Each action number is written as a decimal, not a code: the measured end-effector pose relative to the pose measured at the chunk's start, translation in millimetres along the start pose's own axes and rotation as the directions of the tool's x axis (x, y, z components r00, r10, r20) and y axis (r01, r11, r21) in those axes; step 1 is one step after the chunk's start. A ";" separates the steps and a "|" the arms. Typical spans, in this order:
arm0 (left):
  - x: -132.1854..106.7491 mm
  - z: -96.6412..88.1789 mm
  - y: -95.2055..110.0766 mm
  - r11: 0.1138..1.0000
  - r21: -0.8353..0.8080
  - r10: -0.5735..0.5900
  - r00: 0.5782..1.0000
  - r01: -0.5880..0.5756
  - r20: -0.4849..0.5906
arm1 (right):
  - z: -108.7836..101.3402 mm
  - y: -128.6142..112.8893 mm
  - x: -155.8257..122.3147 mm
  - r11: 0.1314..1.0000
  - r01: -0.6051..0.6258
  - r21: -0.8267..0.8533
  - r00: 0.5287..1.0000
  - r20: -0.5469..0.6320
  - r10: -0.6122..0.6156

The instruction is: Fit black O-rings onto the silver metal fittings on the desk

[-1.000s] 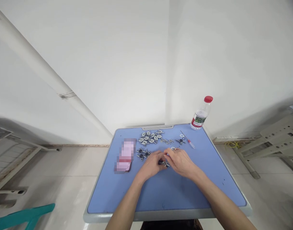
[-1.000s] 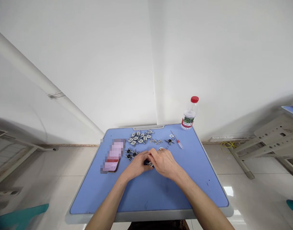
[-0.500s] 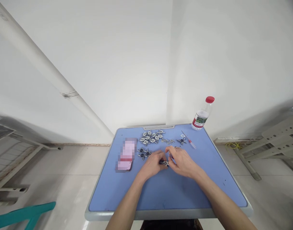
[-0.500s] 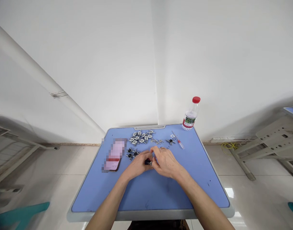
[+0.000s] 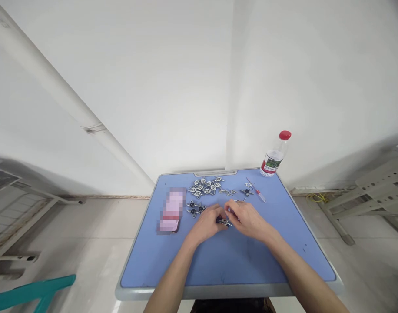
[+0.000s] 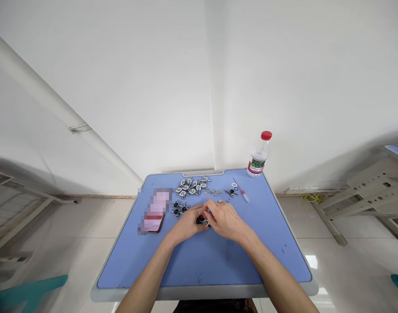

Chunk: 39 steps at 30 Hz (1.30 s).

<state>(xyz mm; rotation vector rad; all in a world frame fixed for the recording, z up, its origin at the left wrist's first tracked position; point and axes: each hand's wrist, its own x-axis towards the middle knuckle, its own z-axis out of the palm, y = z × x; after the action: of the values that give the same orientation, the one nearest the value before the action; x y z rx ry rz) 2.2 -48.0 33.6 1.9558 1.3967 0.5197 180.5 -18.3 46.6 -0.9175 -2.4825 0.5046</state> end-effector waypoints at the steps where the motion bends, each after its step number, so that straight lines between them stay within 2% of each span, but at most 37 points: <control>1: 0.0 -0.2 -0.1 1.000 -0.002 -0.001 1.000 0.001 0.001 | -0.4 0.0 -0.1 1.000 -0.004 0.021 1.000 -0.003 0.004; 7: 0.3 -0.2 -0.4 1.000 0.009 -0.007 1.000 0.007 -0.010 | -10.6 3.7 0.9 0.986 -0.043 0.161 0.996 -0.073 0.056; 11: 1.0 1.8 -1.8 1.000 0.025 -0.012 1.000 0.013 -0.029 | -21.3 11.3 1.0 0.980 -0.083 0.178 0.988 -0.115 0.104; 16: 0.5 2.5 -2.4 0.999 0.018 -0.028 0.999 0.028 -0.040 | -17.4 16.3 -2.0 0.987 -0.107 0.117 0.993 0.053 0.101; 21: 1.3 1.6 -0.4 1.000 0.002 -0.031 0.999 0.031 -0.037 | 2.3 10.9 -2.6 0.993 -0.064 -0.098 0.974 0.210 0.084; 28: 1.8 2.0 -1.7 1.000 0.008 -0.022 0.999 0.022 -0.038 | 6.6 3.4 -0.2 0.972 -0.052 -0.228 0.959 0.260 0.113; 36: 2.0 2.9 0.1 1.000 0.019 -0.014 0.999 0.015 -0.036 | 6.5 8.2 -1.3 0.970 0.033 -0.241 0.959 0.280 0.037; 39: 2.3 3.5 0.5 1.000 0.030 -0.003 0.999 0.004 -0.044 | 7.0 9.9 -1.5 0.972 0.029 -0.235 0.958 0.284 0.040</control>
<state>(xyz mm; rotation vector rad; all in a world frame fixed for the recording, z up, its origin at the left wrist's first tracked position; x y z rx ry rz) 5.6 -47.0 31.3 1.9766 1.4424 0.5454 183.0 -13.5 35.6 -1.0028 -2.8524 0.3697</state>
